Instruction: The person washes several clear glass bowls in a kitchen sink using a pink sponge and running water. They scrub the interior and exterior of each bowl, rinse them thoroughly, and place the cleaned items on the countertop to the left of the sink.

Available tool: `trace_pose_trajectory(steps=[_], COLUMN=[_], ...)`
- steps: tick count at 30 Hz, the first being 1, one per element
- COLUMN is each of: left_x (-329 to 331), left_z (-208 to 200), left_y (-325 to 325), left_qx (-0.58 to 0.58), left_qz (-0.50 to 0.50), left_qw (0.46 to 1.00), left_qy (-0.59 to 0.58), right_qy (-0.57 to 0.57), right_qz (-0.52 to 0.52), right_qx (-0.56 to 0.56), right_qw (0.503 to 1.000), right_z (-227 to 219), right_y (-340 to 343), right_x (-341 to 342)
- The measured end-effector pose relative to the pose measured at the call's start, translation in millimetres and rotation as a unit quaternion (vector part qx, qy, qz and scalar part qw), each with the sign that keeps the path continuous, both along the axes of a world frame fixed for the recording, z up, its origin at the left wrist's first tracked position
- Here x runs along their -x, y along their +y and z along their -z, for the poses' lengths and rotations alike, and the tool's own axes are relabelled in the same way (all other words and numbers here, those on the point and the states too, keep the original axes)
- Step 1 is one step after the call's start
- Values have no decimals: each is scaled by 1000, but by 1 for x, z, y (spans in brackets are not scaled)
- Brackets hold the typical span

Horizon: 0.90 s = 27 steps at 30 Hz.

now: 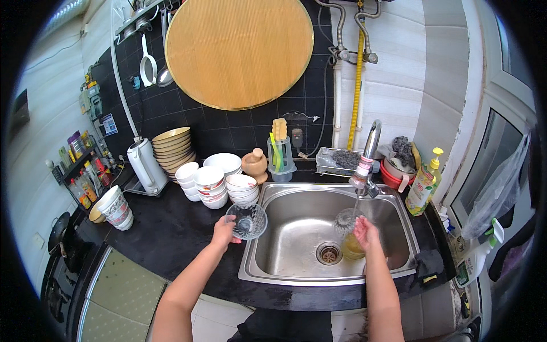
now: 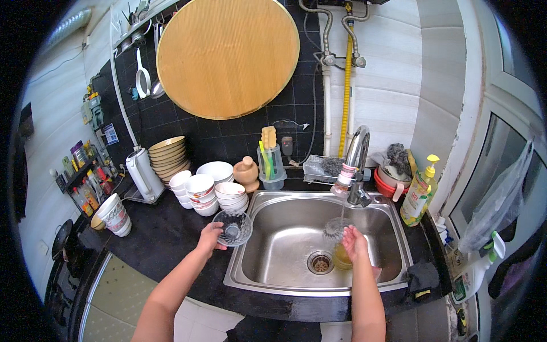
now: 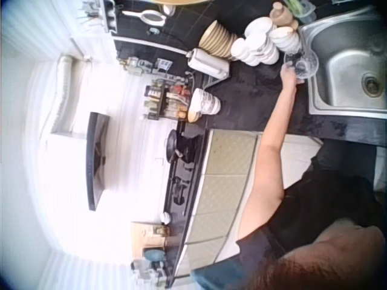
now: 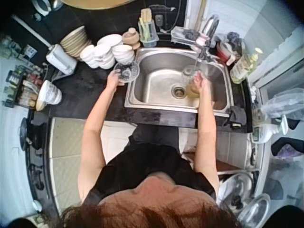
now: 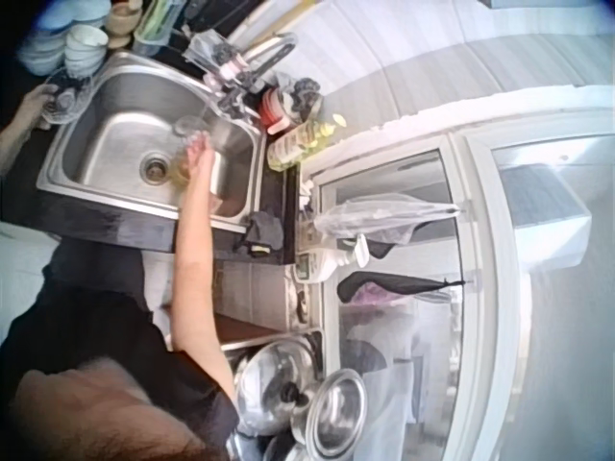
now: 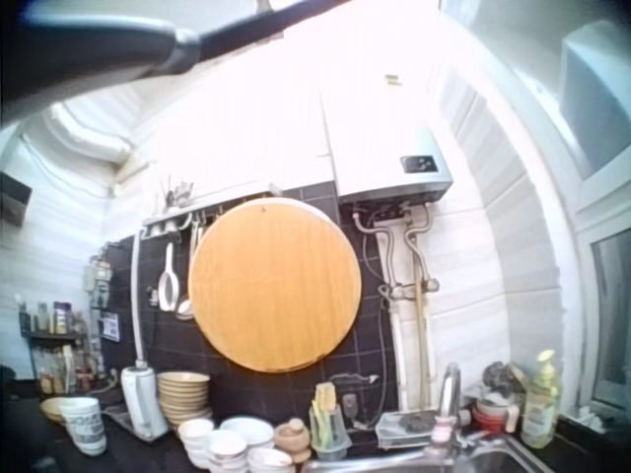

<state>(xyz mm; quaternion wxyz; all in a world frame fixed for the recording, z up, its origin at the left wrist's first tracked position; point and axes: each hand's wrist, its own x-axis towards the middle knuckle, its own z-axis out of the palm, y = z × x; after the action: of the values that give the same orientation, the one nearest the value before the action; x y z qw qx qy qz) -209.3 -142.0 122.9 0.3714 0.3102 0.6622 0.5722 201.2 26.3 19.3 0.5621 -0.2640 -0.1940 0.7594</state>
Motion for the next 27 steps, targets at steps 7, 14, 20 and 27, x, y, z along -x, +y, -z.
trace_pose_trajectory(steps=[7, 14, 20, 27], left_x=[43, 46, 50, 2], left_z=[24, 40, 43, -10], left_y=[-18, -18, -19, -29], left_qx=[67, 68, 130, -62], left_qz=[-48, -58, -73, -253], left_qw=[995, 993, 986, 875], left_qy=[-53, -76, 77, 408], right_qy=[-11, -5, 86, 136], right_qz=[-14, 13, 3, 56], right_qx=[-6, 9, 8, 12], right_qw=[1000, 1000, 996, 989], right_z=[-2, 5, 23, 11], right_y=[-1, 4, 14, 8], right_x=[4, -1, -10, -5])
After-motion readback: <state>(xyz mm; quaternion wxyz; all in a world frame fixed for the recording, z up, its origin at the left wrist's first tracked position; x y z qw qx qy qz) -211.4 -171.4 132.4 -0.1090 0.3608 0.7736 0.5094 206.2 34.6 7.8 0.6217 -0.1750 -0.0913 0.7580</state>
